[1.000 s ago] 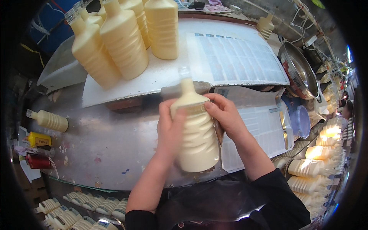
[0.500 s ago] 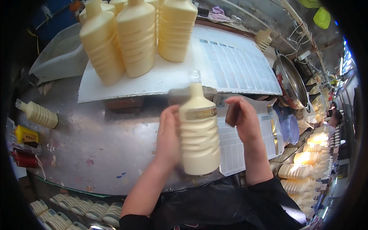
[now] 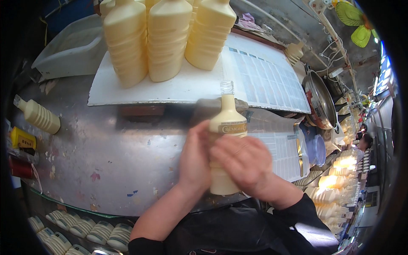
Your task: The person picks up a plastic bottle, applies a label to its body, and smooths it with a small tool. They repeat this process for several bottles, placing each labeled bottle on a nearby surface.
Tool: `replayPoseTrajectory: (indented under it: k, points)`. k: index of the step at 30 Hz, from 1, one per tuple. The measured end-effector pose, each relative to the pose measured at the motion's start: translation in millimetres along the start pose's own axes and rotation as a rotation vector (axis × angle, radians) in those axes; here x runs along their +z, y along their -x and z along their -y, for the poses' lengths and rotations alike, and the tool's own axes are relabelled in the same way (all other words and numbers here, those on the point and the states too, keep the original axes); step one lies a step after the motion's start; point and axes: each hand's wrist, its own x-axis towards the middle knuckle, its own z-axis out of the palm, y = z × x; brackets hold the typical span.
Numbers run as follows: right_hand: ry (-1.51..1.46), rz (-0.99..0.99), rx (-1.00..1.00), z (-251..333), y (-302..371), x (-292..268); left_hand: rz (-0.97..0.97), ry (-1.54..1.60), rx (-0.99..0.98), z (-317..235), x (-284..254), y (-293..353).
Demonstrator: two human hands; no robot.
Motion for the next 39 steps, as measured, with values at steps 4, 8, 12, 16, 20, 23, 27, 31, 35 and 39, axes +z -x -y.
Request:
replayPoseTrajectory:
  k: [4, 8, 12, 16, 20, 23, 27, 31, 35, 39]
  points:
    - [-0.008, 0.050, 0.001, 12.9, -11.8, -4.6, -0.014, 0.109, -0.032, -4.6, 6.9, 2.4]
    - [-0.043, 0.130, 0.024, 16.2, -14.3, -5.1, 0.034, 0.130, -0.034, 0.4, 0.8, 1.0]
    - [-0.120, 0.068, 0.035, 3.9, -19.7, -7.1, -0.042, 0.118, -0.038, 0.7, 2.1, 2.3]
    - [-0.084, -0.011, 0.058, -0.2, -11.7, -8.5, -0.074, 0.075, 0.002, 0.4, 10.7, 3.2]
    - [-0.155, 0.026, 0.146, -6.9, -3.1, -14.2, -0.088, -0.022, 0.034, -1.3, 19.9, 5.6]
    - [-0.232, -0.017, 0.437, -25.4, -8.1, -16.3, -0.039, -0.186, 0.052, -0.1, 14.1, -0.1]
    - [-0.173, -0.157, 0.481, -28.9, -10.5, -11.6, -0.055, -0.412, 0.130, 5.7, 10.1, -5.9]
    - [-0.140, -0.102, 0.551, -33.4, -1.6, -7.6, -0.044, -0.396, 0.148, 8.4, 8.5, -5.5]
    - [-0.104, -0.095, 0.624, -36.5, -7.0, -11.7, -0.078, -0.265, 0.063, -2.2, 24.0, 2.6]
    - [-0.319, -0.169, 0.705, -23.9, -25.7, -9.4, -0.078, -0.205, 0.055, -3.5, 31.4, 7.9]
